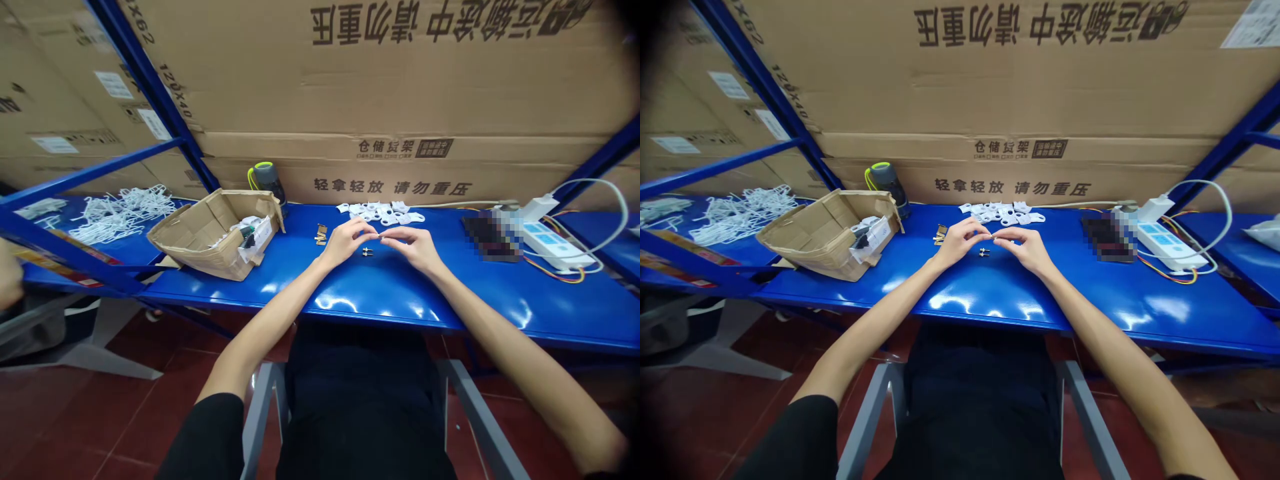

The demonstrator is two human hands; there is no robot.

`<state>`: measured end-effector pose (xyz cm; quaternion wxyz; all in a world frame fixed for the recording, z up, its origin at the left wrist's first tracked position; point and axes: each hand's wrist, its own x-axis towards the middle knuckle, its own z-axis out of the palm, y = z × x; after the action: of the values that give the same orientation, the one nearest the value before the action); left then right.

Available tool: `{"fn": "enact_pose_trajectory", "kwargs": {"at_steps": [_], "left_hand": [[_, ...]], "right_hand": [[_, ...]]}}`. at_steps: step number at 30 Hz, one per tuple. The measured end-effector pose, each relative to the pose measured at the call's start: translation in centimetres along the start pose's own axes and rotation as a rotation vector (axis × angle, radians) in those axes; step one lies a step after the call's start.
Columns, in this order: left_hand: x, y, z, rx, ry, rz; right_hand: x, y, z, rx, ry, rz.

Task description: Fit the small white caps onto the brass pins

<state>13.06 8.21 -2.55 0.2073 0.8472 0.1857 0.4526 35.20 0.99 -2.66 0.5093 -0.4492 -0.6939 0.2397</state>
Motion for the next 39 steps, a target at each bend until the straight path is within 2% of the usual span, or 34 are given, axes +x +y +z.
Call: {"fn": "enact_pose_trajectory", "kwargs": {"at_steps": [7,12,17,25,29,34,39], "left_hand": [[0.1,0.1,0.0,0.016,0.001,-0.029],[0.0,0.1,0.0,0.012,-0.01,-0.004],[-0.1,0.1,-0.1,0.029,-0.072,-0.001],[0.0,0.2,-0.4,0.16,-0.097,-0.083],[-0.1,-0.2,-0.7,0.226,-0.163,-0.096],[-0.4,-1.5,-1.0,0.339,-0.282,-0.068],[-0.7,-2.6,-0.9,0.451,-0.353,-0.058]], "right_hand": [[0.3,-0.1,0.3,-0.015,0.132,0.014],[0.2,-0.1,0.3,-0.053,0.094,0.011],[0.0,-0.1,0.6,-0.082,0.034,0.021],[0.5,0.2,0.2,-0.239,0.093,0.006],[0.5,1.0,0.3,-0.344,0.048,-0.003],[1.1,2.3,1.1,-0.5,-0.071,-0.046],[1.6,2.7,1.7,-0.632,-0.185,-0.072]]}}
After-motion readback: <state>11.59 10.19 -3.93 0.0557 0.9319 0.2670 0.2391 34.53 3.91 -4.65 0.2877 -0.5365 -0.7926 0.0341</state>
